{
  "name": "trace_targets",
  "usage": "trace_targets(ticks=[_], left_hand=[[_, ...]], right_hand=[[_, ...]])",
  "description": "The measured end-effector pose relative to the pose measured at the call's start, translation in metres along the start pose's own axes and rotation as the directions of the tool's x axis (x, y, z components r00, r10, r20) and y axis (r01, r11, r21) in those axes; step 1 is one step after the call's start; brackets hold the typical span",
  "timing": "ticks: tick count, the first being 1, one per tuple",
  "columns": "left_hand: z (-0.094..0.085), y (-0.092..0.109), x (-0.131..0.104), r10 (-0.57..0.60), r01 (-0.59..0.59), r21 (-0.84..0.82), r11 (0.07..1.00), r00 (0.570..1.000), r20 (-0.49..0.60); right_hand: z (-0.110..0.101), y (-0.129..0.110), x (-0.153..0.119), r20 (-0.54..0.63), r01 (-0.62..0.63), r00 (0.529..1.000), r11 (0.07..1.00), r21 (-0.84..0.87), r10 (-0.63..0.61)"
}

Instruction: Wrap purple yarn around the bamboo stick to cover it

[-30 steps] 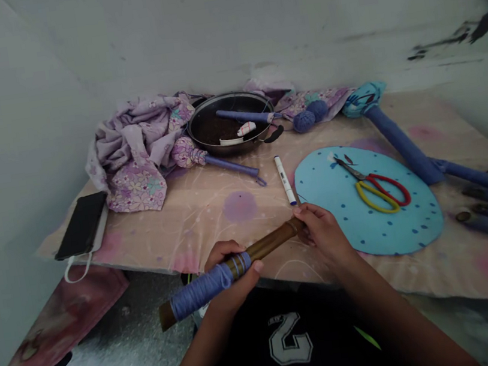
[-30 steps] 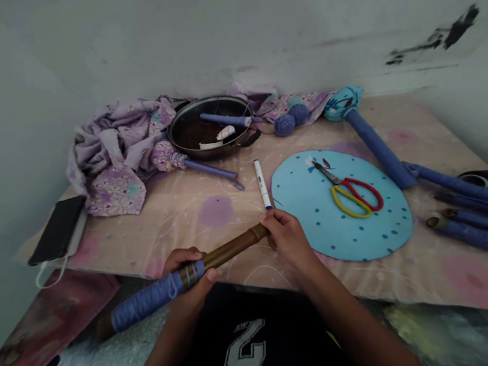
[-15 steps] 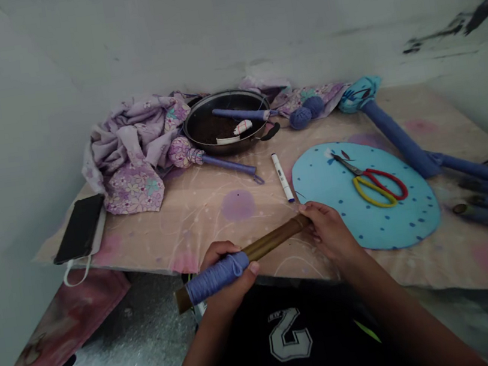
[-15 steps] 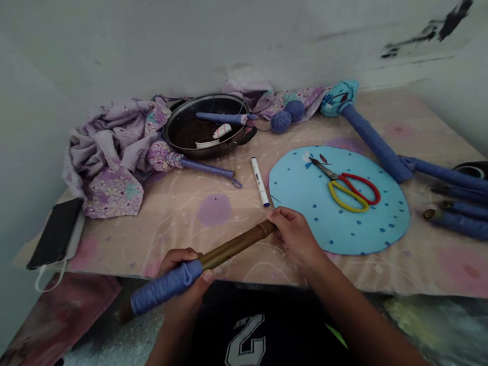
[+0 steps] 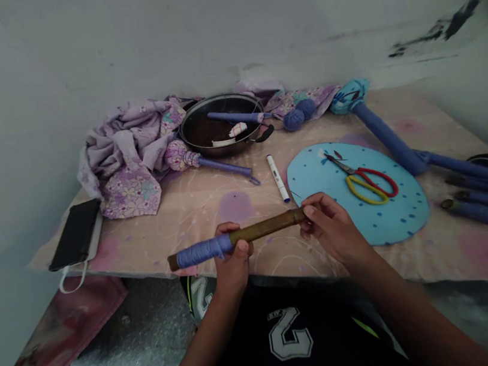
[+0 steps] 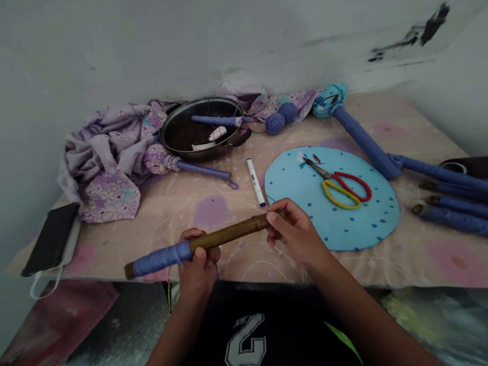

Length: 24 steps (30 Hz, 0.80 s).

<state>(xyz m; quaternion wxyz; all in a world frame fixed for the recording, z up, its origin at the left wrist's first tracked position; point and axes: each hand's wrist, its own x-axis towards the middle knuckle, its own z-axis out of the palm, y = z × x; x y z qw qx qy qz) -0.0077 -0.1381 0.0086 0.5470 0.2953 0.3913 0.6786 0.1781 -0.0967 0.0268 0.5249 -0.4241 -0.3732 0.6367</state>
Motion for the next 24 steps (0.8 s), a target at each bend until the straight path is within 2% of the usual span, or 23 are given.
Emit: trace_targets(ticks=[3,5,7,12,16,18,21,24], left_hand=[[0.010,-0.006,0.006,-0.038,0.029,-0.124,0.992,0.997,-0.070],[0.013,-0.009,0.008,-0.083,0.071,-0.123,0.990,0.992,-0.096],[0.013,-0.010,0.008,-0.105,0.095,-0.106,0.990,0.990,-0.093],[0.007,-0.007,0.007,-0.099,0.090,-0.101,0.991,0.991,-0.092],[0.005,-0.005,0.008,-0.090,0.081,-0.092,0.992,0.991,-0.095],[0.005,-0.005,0.009,-0.083,0.074,-0.095,0.993,0.991,-0.102],[0.005,-0.005,0.009,-0.093,0.085,-0.090,0.992,0.991,-0.094],[0.006,-0.007,0.008,-0.121,0.115,-0.066,0.991,0.989,-0.082]], right_hand=[[-0.005,0.004,-0.005,0.018,0.131,0.991,0.987,-0.093,-0.130],[-0.008,0.008,-0.007,0.013,0.217,0.976,0.968,-0.125,-0.218],[-0.010,0.009,-0.007,-0.003,0.238,0.971,0.962,-0.134,-0.241],[-0.011,0.007,-0.004,-0.042,0.003,0.999,0.981,-0.194,-0.012],[-0.013,0.008,-0.002,-0.027,-0.163,0.986,0.934,-0.319,0.163],[-0.015,0.010,-0.002,0.009,-0.194,0.978,0.921,-0.337,0.209],[-0.017,0.011,-0.002,0.013,-0.098,0.994,0.937,-0.337,0.109],[-0.018,0.012,-0.001,-0.014,0.139,0.988,0.936,-0.322,-0.152]])
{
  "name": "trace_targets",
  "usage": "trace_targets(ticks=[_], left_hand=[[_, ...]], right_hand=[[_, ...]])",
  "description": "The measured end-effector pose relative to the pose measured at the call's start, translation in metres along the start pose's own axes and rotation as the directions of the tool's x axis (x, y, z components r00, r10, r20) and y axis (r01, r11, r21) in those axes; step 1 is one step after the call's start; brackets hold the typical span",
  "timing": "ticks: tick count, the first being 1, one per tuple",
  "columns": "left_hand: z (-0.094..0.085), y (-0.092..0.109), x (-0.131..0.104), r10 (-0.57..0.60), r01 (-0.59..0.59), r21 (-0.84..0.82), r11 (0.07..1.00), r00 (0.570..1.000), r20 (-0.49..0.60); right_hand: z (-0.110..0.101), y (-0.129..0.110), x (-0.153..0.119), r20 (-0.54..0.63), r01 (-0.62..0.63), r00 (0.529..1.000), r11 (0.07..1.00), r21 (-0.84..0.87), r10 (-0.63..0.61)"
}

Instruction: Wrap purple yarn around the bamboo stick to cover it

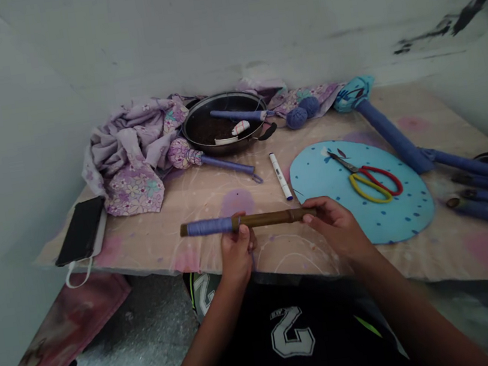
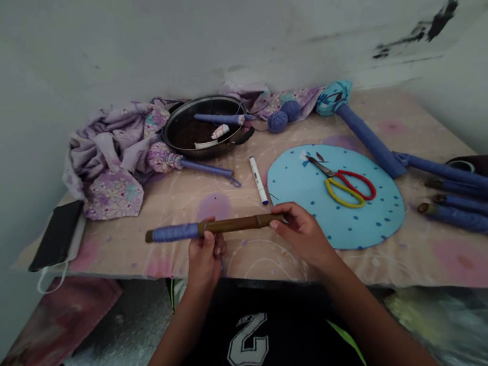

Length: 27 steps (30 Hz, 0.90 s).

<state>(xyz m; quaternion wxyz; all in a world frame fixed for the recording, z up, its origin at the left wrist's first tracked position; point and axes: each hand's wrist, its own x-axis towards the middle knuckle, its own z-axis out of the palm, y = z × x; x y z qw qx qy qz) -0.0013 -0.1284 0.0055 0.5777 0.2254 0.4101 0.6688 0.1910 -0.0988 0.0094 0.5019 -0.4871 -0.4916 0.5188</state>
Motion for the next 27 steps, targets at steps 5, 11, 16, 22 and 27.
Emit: trace_targets(ticks=[5,11,16,22,27], left_hand=[[0.001,-0.003,-0.001,-0.006,0.006,-0.008,1.000,1.000,0.018],[-0.001,0.000,0.002,0.002,-0.002,-0.013,1.000,0.999,0.033],[-0.004,0.000,0.003,0.003,-0.002,-0.018,1.000,1.000,0.022],[-0.012,-0.007,0.004,0.001,-0.007,0.090,0.996,0.998,0.063],[-0.014,-0.003,-0.002,0.041,-0.105,0.457,0.883,0.988,0.146]], right_hand=[[0.001,-0.002,0.002,-0.074,0.033,0.997,0.995,0.090,-0.026],[-0.001,-0.003,0.000,0.079,-0.188,0.980,0.977,0.101,0.181],[0.001,-0.002,-0.001,0.103,0.020,0.994,0.992,0.123,-0.033],[0.003,-0.001,0.003,0.070,-0.032,0.996,0.980,-0.197,0.047],[0.017,-0.020,0.003,0.192,0.280,0.959,0.822,-0.497,-0.210]])
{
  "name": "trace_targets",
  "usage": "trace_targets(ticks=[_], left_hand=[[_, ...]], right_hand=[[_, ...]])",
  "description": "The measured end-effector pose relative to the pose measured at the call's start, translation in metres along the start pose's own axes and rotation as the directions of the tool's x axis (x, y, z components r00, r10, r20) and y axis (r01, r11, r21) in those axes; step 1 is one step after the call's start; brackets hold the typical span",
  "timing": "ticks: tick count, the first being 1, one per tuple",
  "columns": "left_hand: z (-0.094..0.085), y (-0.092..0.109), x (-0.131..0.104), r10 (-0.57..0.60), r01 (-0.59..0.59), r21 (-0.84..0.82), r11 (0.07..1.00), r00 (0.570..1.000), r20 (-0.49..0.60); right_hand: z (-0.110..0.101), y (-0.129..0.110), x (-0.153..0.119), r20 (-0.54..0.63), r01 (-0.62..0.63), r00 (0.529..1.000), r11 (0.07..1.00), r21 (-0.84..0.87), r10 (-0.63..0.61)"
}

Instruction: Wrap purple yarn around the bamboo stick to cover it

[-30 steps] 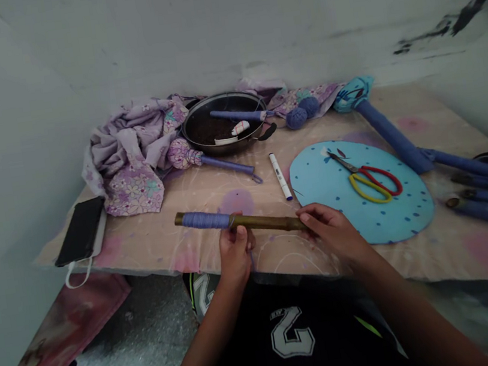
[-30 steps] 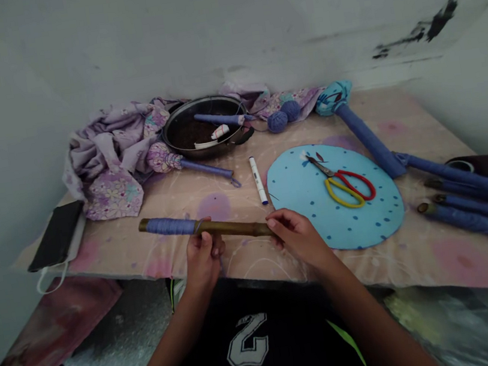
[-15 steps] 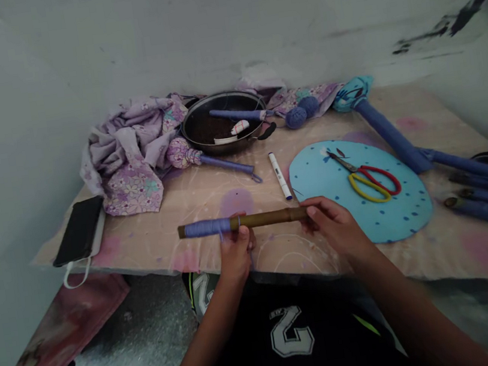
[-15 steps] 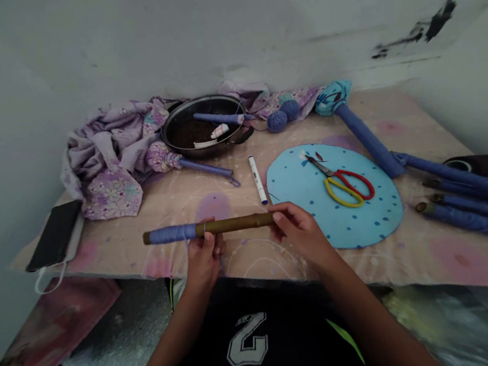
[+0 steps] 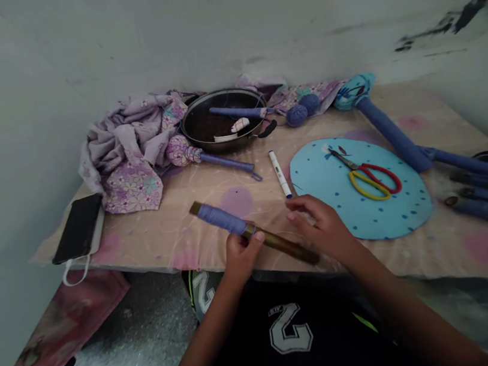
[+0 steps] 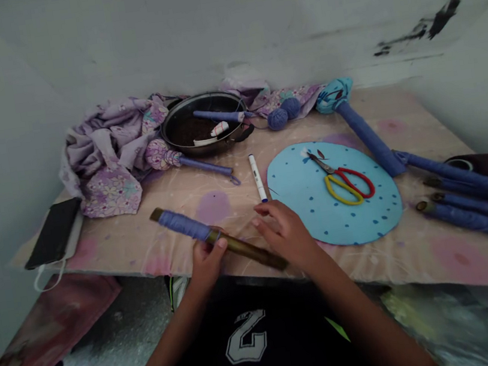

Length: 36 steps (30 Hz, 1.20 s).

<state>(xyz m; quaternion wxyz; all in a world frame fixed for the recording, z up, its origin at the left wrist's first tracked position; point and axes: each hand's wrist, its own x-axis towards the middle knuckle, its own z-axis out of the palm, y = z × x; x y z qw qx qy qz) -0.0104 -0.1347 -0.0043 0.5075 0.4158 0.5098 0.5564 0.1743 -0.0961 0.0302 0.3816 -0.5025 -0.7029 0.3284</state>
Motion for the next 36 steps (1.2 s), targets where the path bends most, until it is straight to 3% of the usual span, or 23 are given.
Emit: trace_targets(ticks=[2,6,11,15,19,22,25,28,32,36], left_hand=[[0.001,0.006,-0.003,0.040,-0.052,0.148,0.988,0.996,0.079],[0.006,0.023,-0.007,0.099,-0.157,0.315,0.936,0.976,0.192],[0.009,0.043,-0.010,0.124,-0.243,0.432,0.869,0.951,0.285],[0.012,0.050,-0.013,0.088,-0.264,0.389,0.883,0.906,0.415],[0.017,0.046,-0.014,0.097,-0.224,0.219,0.950,0.875,0.474],[0.018,0.040,-0.015,0.031,-0.128,0.159,0.979,0.863,0.505],[0.016,0.036,-0.015,-0.044,-0.040,0.150,0.988,0.855,0.517],[0.015,0.036,-0.015,-0.043,-0.014,0.113,0.994,0.870,0.492],[0.016,0.035,-0.015,-0.074,0.032,0.093,0.995,0.865,0.496],[0.019,0.034,-0.015,-0.072,0.061,0.039,0.997,0.854,0.516]], right_hand=[[0.003,-0.017,0.005,0.089,0.038,0.995,0.997,0.062,-0.044],[0.013,-0.039,0.016,0.331,-0.170,0.943,0.896,0.409,0.028],[0.023,-0.037,0.019,0.376,-0.326,0.923,0.692,0.644,0.084],[0.027,-0.029,0.020,0.449,-0.421,0.892,0.467,0.777,0.057],[0.029,-0.024,0.027,0.595,-0.478,0.793,0.471,0.741,-0.131],[0.030,-0.017,0.032,0.652,-0.507,0.704,0.442,0.740,-0.283],[0.032,-0.010,0.032,0.696,-0.596,0.664,0.367,0.714,-0.273],[0.033,-0.009,0.029,0.687,-0.601,0.704,0.366,0.710,-0.177],[0.034,-0.012,0.028,0.636,-0.554,0.771,0.460,0.694,-0.031],[0.041,-0.014,0.032,0.590,-0.491,0.803,0.475,0.730,-0.078]])
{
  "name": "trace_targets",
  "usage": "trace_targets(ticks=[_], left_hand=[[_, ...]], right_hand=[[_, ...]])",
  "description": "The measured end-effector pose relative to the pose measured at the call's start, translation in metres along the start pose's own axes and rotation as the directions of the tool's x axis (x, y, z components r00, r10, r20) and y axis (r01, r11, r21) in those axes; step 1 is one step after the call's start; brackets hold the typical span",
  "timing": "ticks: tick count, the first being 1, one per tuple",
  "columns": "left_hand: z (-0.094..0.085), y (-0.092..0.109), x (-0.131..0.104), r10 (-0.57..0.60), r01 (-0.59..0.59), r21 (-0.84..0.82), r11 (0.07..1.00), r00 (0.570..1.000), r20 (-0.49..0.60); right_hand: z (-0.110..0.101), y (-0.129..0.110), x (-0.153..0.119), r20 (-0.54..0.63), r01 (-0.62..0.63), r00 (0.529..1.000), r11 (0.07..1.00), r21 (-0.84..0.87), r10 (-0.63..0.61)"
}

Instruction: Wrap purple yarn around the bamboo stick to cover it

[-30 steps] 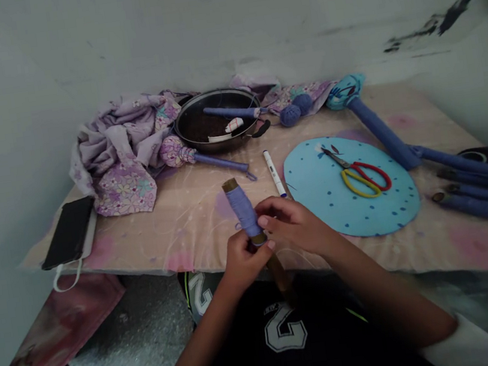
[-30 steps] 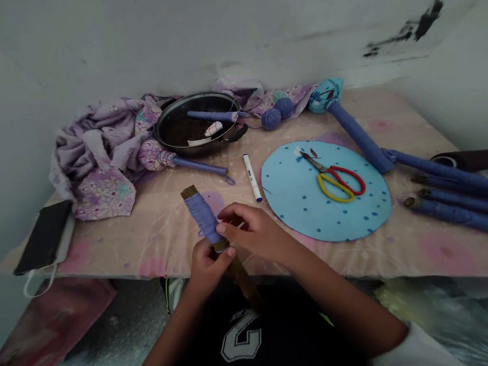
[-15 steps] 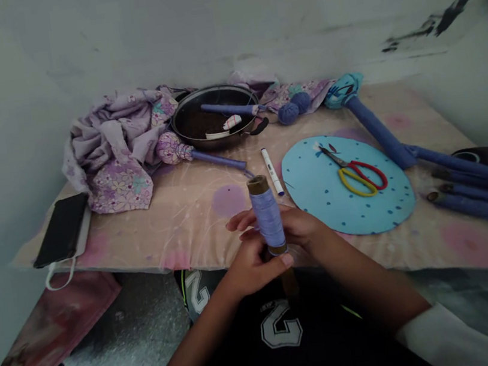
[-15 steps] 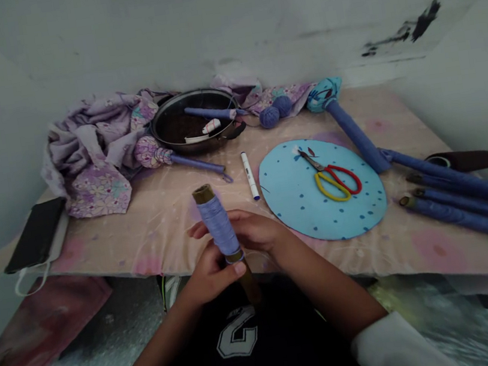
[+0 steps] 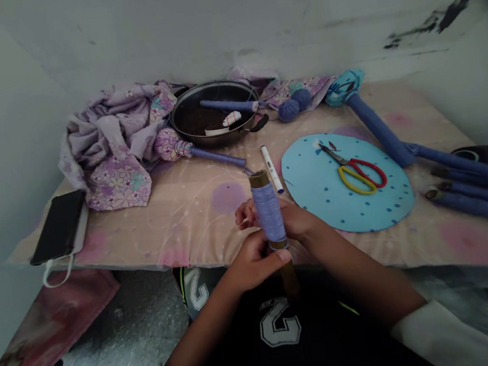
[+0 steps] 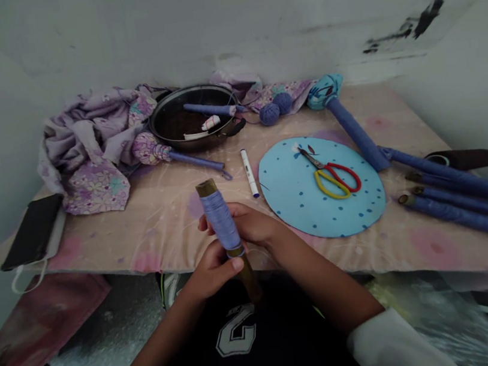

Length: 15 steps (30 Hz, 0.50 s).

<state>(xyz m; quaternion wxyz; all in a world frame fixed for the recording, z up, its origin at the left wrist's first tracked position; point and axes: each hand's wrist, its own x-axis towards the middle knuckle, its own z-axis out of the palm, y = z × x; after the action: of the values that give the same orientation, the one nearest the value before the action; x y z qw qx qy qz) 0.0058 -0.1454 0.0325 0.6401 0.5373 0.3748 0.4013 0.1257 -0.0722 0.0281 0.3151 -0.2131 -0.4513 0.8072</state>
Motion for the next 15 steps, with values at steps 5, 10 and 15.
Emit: trace_targets(ticks=[5,10,15], left_hand=[[0.003,0.000,0.000,0.027,-0.027,-0.021,0.999,1.000,-0.002],[0.004,-0.004,0.002,0.002,-0.001,-0.057,0.998,1.000,0.018],[0.007,-0.009,0.005,-0.040,0.045,-0.122,0.992,0.998,0.038]], right_hand=[[0.000,-0.002,0.009,0.164,0.003,0.986,1.000,-0.016,0.000],[0.002,-0.014,0.014,0.367,-0.007,0.930,0.996,-0.094,0.041],[0.003,-0.013,0.027,0.470,0.022,0.883,0.997,-0.068,0.013]])
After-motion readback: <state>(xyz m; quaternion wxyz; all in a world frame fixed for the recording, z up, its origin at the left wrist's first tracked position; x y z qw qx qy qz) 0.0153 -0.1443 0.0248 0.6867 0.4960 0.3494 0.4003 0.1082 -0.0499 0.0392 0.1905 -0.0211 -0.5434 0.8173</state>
